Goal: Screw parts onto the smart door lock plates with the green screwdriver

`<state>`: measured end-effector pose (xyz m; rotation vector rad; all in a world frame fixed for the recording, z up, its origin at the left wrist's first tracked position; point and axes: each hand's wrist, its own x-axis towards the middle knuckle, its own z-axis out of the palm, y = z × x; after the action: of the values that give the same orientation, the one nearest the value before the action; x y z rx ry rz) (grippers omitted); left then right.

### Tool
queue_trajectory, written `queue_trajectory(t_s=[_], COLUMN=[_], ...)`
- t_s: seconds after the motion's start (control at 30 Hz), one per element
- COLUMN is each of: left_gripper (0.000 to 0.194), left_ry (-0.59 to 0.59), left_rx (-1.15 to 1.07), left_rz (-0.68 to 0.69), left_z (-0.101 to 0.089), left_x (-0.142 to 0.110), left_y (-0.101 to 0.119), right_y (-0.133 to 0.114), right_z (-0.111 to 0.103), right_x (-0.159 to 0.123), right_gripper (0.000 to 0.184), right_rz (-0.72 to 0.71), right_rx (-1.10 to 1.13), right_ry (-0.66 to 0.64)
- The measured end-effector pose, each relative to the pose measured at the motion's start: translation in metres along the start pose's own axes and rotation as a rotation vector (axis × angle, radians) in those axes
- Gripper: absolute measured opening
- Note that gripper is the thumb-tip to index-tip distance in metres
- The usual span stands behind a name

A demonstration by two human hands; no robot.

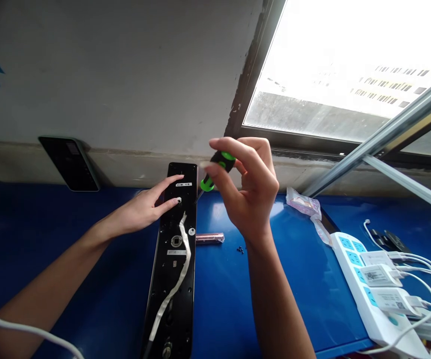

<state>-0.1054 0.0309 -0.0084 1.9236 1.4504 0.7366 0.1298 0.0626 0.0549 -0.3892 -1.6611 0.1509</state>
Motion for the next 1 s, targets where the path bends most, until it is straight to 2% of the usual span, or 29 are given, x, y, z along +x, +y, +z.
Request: queue_trajectory(t_s=[0.17,0.37,0.43,0.57,0.63,0.73,0.8,0.87,1.0], left_gripper=[0.061,0.054,0.053,0.055,0.055,0.055,0.055,0.054,0.050], left_ry=[0.001,-0.019,-0.045,-0.081,-0.081,-0.070,-0.067,-0.077,-0.038], left_rx=[0.033,0.103,0.149,0.172,0.170,0.172,0.162,0.150,0.210], left_rz=[0.011,0.038,0.009,-0.015,-0.007,0.002,0.003,0.011,0.058], left_z=[0.000,0.001,0.000,-0.001,-0.001,-0.001,-0.002,-0.004,-0.010], left_x=[0.000,-0.001,-0.001,-0.001,-0.001,-0.002,-0.002,-0.004,-0.008], left_y=[0.002,-0.001,-0.001,-0.001,-0.002,-0.002,-0.001,0.001,0.007], right_y=[-0.007,0.000,-0.001,-0.005,-0.004,0.000,0.000,-0.002,-0.007], right_z=[0.001,0.001,0.001,0.001,0.000,0.000,-0.002,-0.004,-0.007], right_x=[0.001,-0.002,-0.003,-0.003,-0.003,-0.003,-0.002,-0.001,0.000], right_gripper=[0.039,0.029,0.028,0.041,0.041,0.038,0.029,0.027,0.040], right_rz=[0.061,0.033,0.050,0.083,0.047,-0.035,-0.039,-0.010,0.056], right_rx=[0.164,0.035,0.050,0.129,0.116,0.033,-0.023,-0.013,0.075], right_ry=[-0.158,-0.047,-0.084,-0.209,-0.179,-0.066,-0.026,-0.061,-0.229])
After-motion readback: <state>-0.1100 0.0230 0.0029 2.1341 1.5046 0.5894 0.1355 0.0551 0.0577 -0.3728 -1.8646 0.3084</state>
